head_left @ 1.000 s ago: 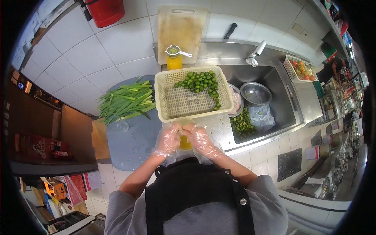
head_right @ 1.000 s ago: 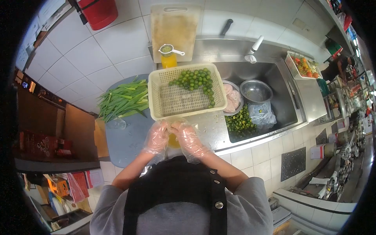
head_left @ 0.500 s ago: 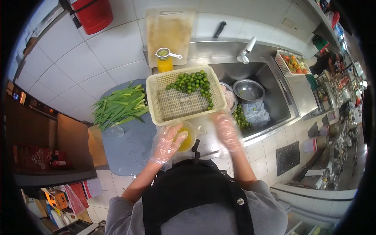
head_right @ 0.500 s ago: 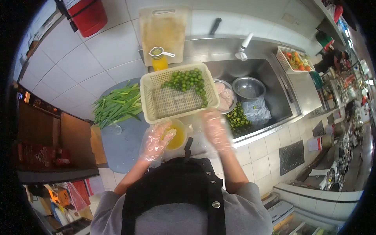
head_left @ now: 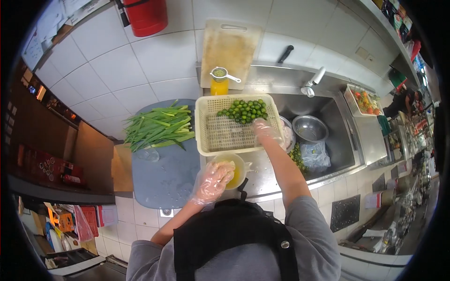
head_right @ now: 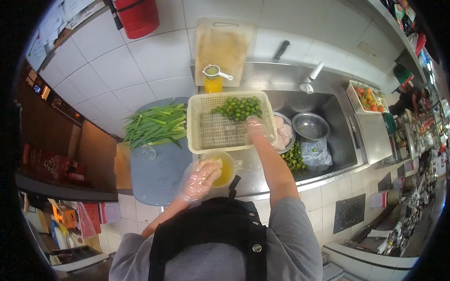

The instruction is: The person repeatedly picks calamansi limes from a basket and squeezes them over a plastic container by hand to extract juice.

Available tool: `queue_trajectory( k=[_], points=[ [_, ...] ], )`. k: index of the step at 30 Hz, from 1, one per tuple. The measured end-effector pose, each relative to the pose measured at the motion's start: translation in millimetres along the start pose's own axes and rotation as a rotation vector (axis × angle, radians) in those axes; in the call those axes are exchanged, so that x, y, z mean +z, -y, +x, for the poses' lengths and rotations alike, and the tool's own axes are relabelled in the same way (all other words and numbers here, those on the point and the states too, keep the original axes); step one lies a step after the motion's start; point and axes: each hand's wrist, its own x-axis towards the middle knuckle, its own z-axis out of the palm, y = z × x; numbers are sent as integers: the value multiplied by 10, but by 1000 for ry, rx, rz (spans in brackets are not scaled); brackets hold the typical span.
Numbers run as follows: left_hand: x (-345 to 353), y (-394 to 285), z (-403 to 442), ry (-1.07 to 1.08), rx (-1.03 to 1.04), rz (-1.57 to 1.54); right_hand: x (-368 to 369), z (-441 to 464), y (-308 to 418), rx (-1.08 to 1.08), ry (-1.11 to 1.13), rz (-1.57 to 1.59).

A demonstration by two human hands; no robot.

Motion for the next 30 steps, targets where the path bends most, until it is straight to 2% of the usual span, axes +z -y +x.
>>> queue_trajectory(
  k=[1, 5, 7, 8, 10, 11, 13, 14, 16, 21, 23, 24, 26, 29, 30],
  points=[
    [-52, -33, 13, -6, -79, -64, -68, 24, 67, 17, 48, 40],
    [-96, 27, -14, -49, -128, -133, -418, -113, 174, 88, 201, 149],
    [-123, -23, 17, -90, -279, -206, -831, -468, 285, -136, 113, 558],
    [-106, -11, 27, -91, -286, -208, -1029, -691, 362, -138, 121, 556],
    [-78, 46, 94, -170, -236, -85, -1315, -1117, 534, -155, 349, 1340],
    [-70, 26, 152, -165, -234, -88, -1302, -1240, 573, -150, 346, 1343],
    [-44, -48, 271, -220, -253, -59, -1258, -1439, 623, -140, 598, 1503],
    [-17, -21, 275, -214, -247, -65, -1229, -1513, 640, -132, 590, 1506],
    [27, 61, 243, -103, -272, -293, -1175, -1642, 681, -98, 606, 1642],
    [34, 113, 205, -44, -212, -274, -1120, -1807, 757, -22, 532, 1789],
    [16, 81, 205, -24, -222, -265, -1095, -1837, 788, 15, 459, 1557],
    [-6, 60, 205, 30, -295, -261, -1079, -1865, 800, 18, 460, 1558],
    [-11, 63, 185, 83, -370, -258, -1104, -1912, 838, -8, 251, 1581],
    [44, 131, 102, 60, -373, -302, -1393, -2005, 887, -20, 328, 1433],
    [55, 138, 83, 76, -391, -297, -1248, -1996, 901, -17, 330, 1434]
  ],
)
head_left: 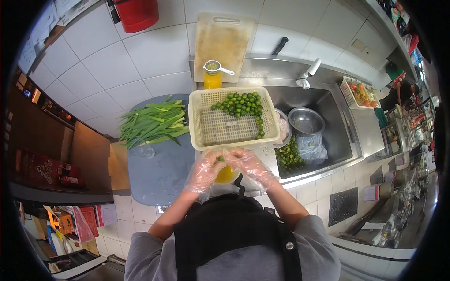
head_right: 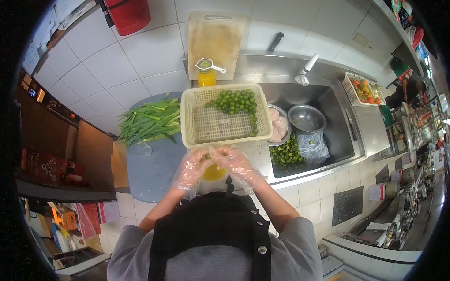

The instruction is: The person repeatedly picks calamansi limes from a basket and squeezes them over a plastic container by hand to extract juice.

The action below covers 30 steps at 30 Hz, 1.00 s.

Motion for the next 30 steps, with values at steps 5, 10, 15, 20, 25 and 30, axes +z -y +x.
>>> queue_trajectory(
  k=[5, 10, 15, 20, 25, 30],
  points=[
    [48, 94, -16, -48, 120, 92, 16, 39, -119, -27, 44, -131],
    [-22, 173, 3, 56, 131, -20, 51, 15, -126, -144, 50, -128],
    [41, 120, 63, -31, 156, 74, 166, 50, -17, -109, -33, -351],
    [25, 226, 130, 18, 199, 166, 186, 245, -320, -338, -115, -635],
    [40, 121, 140, 116, 19, -287, 104, 143, -185, -255, 41, -356],
    [-69, 183, 159, 96, 288, 86, -145, 225, -101, -28, 284, -180]
  ],
)
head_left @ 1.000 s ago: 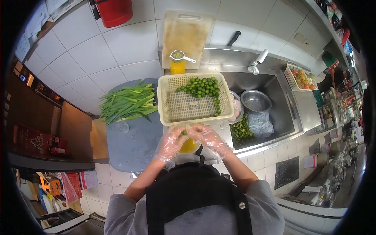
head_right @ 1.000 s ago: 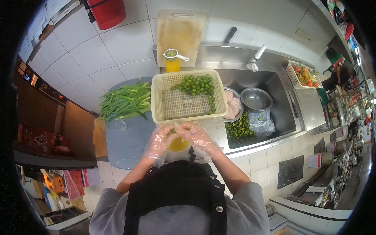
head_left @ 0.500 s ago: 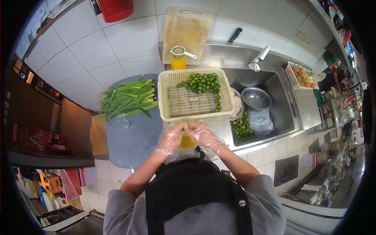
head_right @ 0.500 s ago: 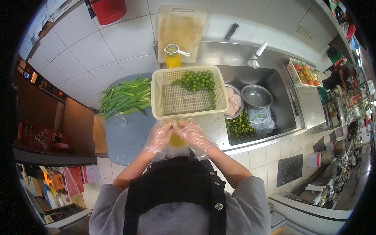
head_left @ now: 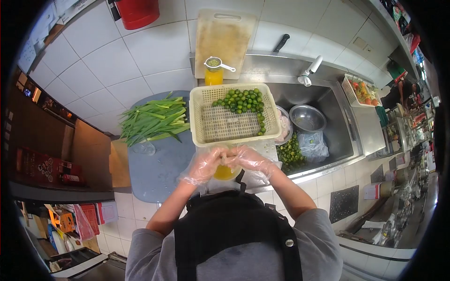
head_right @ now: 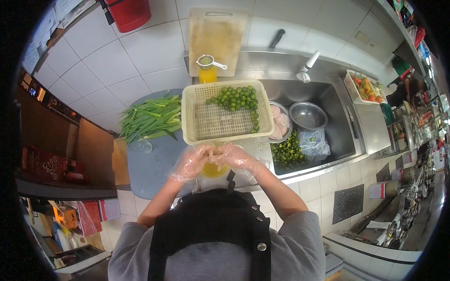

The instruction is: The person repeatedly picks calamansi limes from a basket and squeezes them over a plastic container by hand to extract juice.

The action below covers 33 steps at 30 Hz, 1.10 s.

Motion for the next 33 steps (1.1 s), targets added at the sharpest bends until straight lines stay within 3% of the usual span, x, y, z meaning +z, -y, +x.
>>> queue_trajectory(
  k=[2, 5, 6, 8, 11, 13, 17, 19, 20, 22, 24, 26, 29, 33],
  points=[
    [-37, -24, 29, 33, 67, 96, -53, 77, -66, 100, 63, -111],
    [-36, -23, 42, 27, 143, 44, 28, 18, -19, 12, 0, -182],
    [12, 51, 9, 25, 65, -73, 78, 31, -92, 11, 0, -185],
    [51, 78, -18, 19, -8, -189, 173, 104, -234, -336, -208, -446],
    [123, -45, -24, -95, -36, -112, 263, 97, -183, -316, -291, -553],
    [150, -146, -35, -186, -205, -139, 290, 85, -194, -377, -340, -583],
    [230, -16, -132, -136, -347, -105, 308, 115, -337, -418, -393, -565],
    [216, 14, -137, -72, -406, -255, 288, 43, -319, -378, -327, -676],
    [184, 7, -125, -75, -405, -252, 269, 22, -283, -335, -273, -792],
    [117, -29, -128, -18, -189, 48, 270, 32, -373, -373, -227, -778],
    [116, -3, -129, -29, -137, 120, 263, 39, -486, -409, -182, -763],
    [108, 9, -149, -38, -89, 191, 259, 36, -606, -511, -138, -1160],
    [94, 39, -146, -53, -15, 89, 281, 94, -749, -512, -106, -1371],
    [75, 43, -131, 14, -16, 122, 346, 1, -446, -322, -41, -1167]
  ],
)
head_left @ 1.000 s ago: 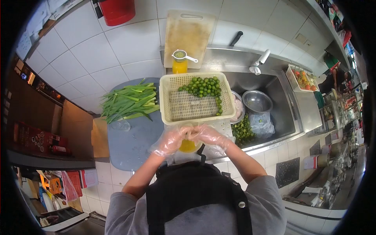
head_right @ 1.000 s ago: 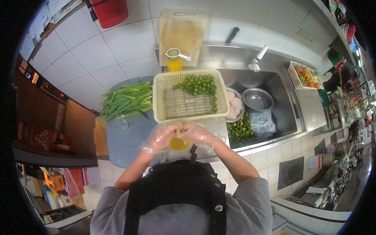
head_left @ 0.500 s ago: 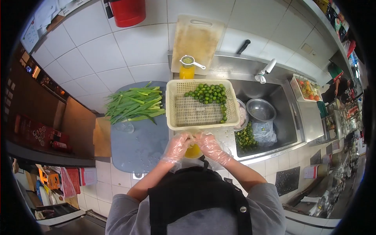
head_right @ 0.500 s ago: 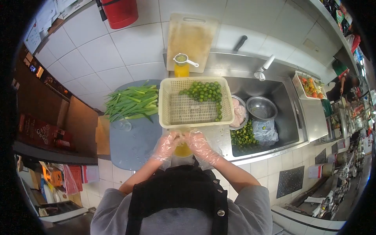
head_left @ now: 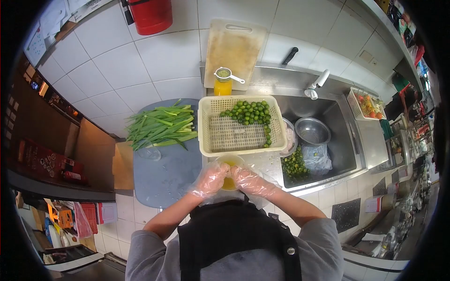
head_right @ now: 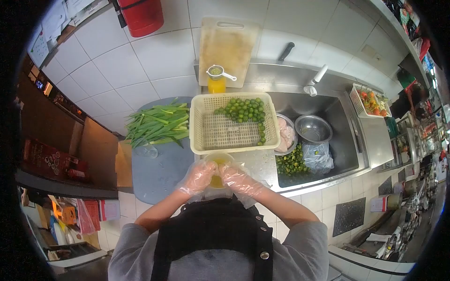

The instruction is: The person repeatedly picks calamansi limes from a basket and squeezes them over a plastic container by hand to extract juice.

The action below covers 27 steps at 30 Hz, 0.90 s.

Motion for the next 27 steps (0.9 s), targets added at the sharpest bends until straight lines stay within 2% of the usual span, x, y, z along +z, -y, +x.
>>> queue_trajectory(
  k=[2, 3, 5, 12, 15, 18, 20, 21, 23, 27],
  points=[
    [-7, -8, 2, 22, 7, 46, -38, 24, 48, -8, -337, 408],
    [9, 1, -3, -11, -3, -9, -52, 34, 45, -10, -338, 406],
    [38, 26, -24, -46, -15, -64, -61, 46, 47, -74, -367, 114],
    [121, -12, -59, -98, -85, -74, 50, 65, 84, -20, -368, 6],
    [134, -65, -63, -106, -139, -87, 75, 38, 51, -39, -455, -98],
    [120, -63, -35, -140, -131, -56, -61, 26, 39, -54, -406, -182],
    [88, -83, -3, -190, -97, -48, -185, 2, 60, -104, -161, -312],
    [63, -98, 8, -174, -65, -68, -160, 5, 55, -102, -161, -311],
    [49, -106, 1, -158, -34, -90, -107, 23, 59, -121, -333, -241],
    [94, -36, -108, -108, -85, -104, -69, 34, 140, -18, -334, -70]
  ],
)
